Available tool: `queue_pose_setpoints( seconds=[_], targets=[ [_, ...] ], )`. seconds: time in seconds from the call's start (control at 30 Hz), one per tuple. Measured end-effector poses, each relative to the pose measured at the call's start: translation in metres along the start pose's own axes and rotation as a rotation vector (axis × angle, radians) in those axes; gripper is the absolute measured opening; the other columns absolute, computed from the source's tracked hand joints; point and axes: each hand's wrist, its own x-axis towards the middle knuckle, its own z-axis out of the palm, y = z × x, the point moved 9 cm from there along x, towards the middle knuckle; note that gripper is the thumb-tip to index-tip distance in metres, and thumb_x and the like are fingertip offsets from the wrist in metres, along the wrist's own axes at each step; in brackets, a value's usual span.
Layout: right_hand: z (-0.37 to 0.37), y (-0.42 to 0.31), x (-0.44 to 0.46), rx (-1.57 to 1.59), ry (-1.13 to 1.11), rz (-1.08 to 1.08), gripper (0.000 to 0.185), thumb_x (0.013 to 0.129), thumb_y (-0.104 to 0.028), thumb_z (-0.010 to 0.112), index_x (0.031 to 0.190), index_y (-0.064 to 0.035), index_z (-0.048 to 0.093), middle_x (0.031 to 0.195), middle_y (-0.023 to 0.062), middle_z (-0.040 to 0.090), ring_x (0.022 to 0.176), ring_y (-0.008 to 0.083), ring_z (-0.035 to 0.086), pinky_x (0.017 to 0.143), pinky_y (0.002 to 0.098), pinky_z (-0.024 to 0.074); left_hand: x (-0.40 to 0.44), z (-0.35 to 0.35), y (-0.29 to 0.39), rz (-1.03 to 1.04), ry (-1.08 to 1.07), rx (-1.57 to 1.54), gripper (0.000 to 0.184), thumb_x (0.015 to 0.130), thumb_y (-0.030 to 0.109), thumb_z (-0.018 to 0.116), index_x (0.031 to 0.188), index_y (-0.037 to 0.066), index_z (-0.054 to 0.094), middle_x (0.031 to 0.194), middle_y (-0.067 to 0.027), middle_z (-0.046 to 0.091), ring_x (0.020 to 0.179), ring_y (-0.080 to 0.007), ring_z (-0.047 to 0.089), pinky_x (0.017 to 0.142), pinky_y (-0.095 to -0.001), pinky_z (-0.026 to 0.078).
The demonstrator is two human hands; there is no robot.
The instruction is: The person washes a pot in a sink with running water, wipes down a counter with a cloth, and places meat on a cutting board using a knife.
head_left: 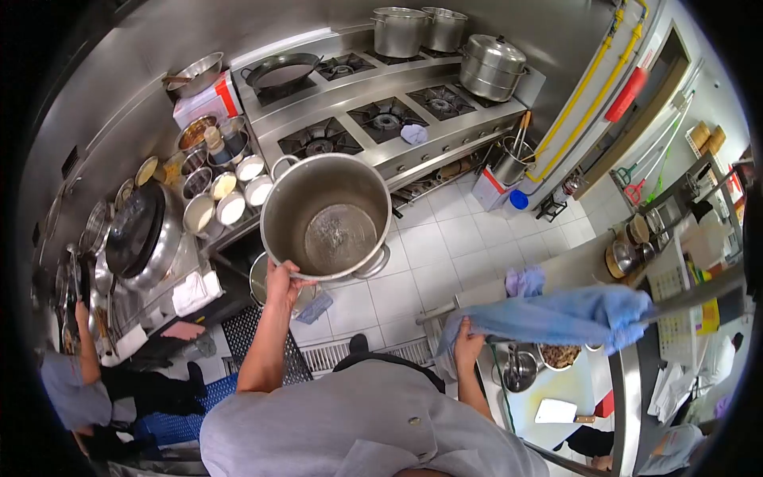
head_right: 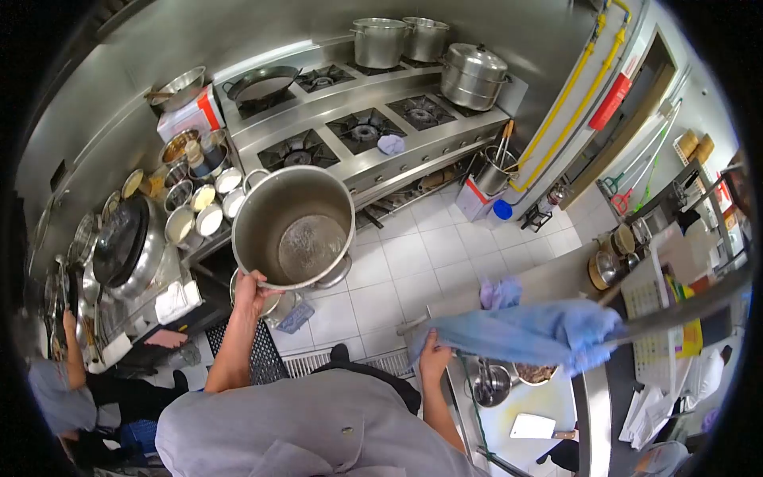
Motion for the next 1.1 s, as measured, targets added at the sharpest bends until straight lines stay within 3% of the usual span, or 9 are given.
queue_pose_setpoints(
  seconds=[0.07,0.4,0.53,0.63,0.73,0.8,0.93,1.0,1.1],
  targets=[
    [0.013,0.005,0.017,-0.302,0.092,-0.260,0.037,0.094,-0.026,0.054,0.105,0.0093,0.061,0.110,0.0286,0.061,0.104,0.0401,0.058,0.095,0.0444,0.0402,0.043,0.029,0.030,0.069,-0.035,-0.014,0.065,0.068,-0.009,0.043,0.131,0.003,0.030,0.111,-0.0243,0.050,0.078,-0.0468,0.063,0.051,-0.0507,0.062],
    [0.069,-0.007,0.080,-0.500,-0.037,-0.189,0.046,0.097,-0.033,0.040,0.117,0.0039,0.058,0.108,0.0314,0.061,0.102,0.0485,0.056,0.092,0.0504,0.0427,0.302,0.110,0.084,0.071,0.110,0.024,0.069,0.070,-0.008,0.040,0.131,0.001,0.009,0.121,-0.0320,0.032,0.076,-0.0587,0.056,0.050,-0.0667,0.055],
    [0.082,0.000,0.108,-0.591,-0.172,0.185,0.051,0.097,-0.043,0.036,0.112,0.0000,0.060,0.112,0.0258,0.061,0.103,0.0454,0.057,0.092,0.0470,0.0433,0.384,0.147,0.074,0.109,-0.327,0.176,0.040,0.093,0.016,0.044,0.123,-0.010,0.039,0.123,-0.0263,0.050,0.108,-0.0495,0.054,0.094,-0.0526,0.051],
    [0.104,0.039,0.126,-0.579,-0.359,0.189,0.053,0.095,-0.049,0.037,0.115,-0.0050,0.060,0.111,0.0207,0.063,0.097,0.0397,0.062,0.089,0.0462,0.0459,0.464,0.095,0.052,-0.153,-0.141,-0.004,0.043,0.095,0.014,0.036,0.124,-0.016,0.028,0.135,-0.0366,0.028,0.120,-0.0607,0.033,0.096,-0.0659,0.046],
    [0.098,0.007,0.137,-0.348,-0.188,0.247,0.054,0.091,-0.053,0.042,0.115,-0.0080,0.060,0.106,0.0167,0.066,0.095,0.0369,0.062,0.087,0.0447,0.0466,0.532,0.063,0.078,0.212,-0.228,0.737,0.041,0.091,0.012,0.046,0.116,-0.019,0.040,0.122,-0.0306,0.042,0.099,-0.0517,0.053,0.082,-0.0545,0.058],
    [0.094,0.023,0.141,-0.416,0.078,0.034,0.047,0.090,-0.048,0.050,0.114,-0.0094,0.062,0.108,0.0159,0.065,0.099,0.0373,0.060,0.090,0.0437,0.0451,0.461,0.088,0.093,0.411,0.091,0.625,0.039,0.091,0.015,0.047,0.114,-0.016,0.043,0.117,-0.0271,0.045,0.097,-0.0467,0.055,0.079,-0.0508,0.057],
    [0.087,-0.008,0.120,-0.483,0.421,-0.154,0.035,0.089,-0.038,0.055,0.106,-0.0085,0.064,0.108,0.0152,0.065,0.100,0.0346,0.061,0.087,0.0431,0.0477,0.392,0.186,0.060,0.413,0.056,0.323,0.035,0.090,0.020,0.051,0.111,-0.009,0.049,0.109,-0.0202,0.051,0.093,-0.0368,0.057,0.074,-0.0435,0.055],
    [0.089,0.016,0.114,-0.399,0.402,0.104,0.035,0.088,-0.034,0.056,0.110,-0.0073,0.062,0.113,0.0170,0.063,0.105,0.0373,0.058,0.090,0.0450,0.0454,0.359,0.235,0.028,0.285,-0.052,0.183,0.033,0.090,0.022,0.052,0.109,-0.005,0.052,0.104,-0.0167,0.054,0.091,-0.0319,0.059,0.071,-0.0399,0.055],
    [0.104,0.004,0.098,-0.588,0.660,-0.086,0.038,0.089,-0.032,0.056,0.116,-0.0060,0.058,0.120,0.0197,0.058,0.111,0.0403,0.053,0.094,0.0465,0.0422,0.296,0.296,-0.063,-0.169,-0.345,0.140,0.031,0.090,0.025,0.055,0.107,0.000,0.056,0.097,-0.0115,0.058,0.088,-0.0245,0.061,0.067,-0.0344,0.053]
  ],
)
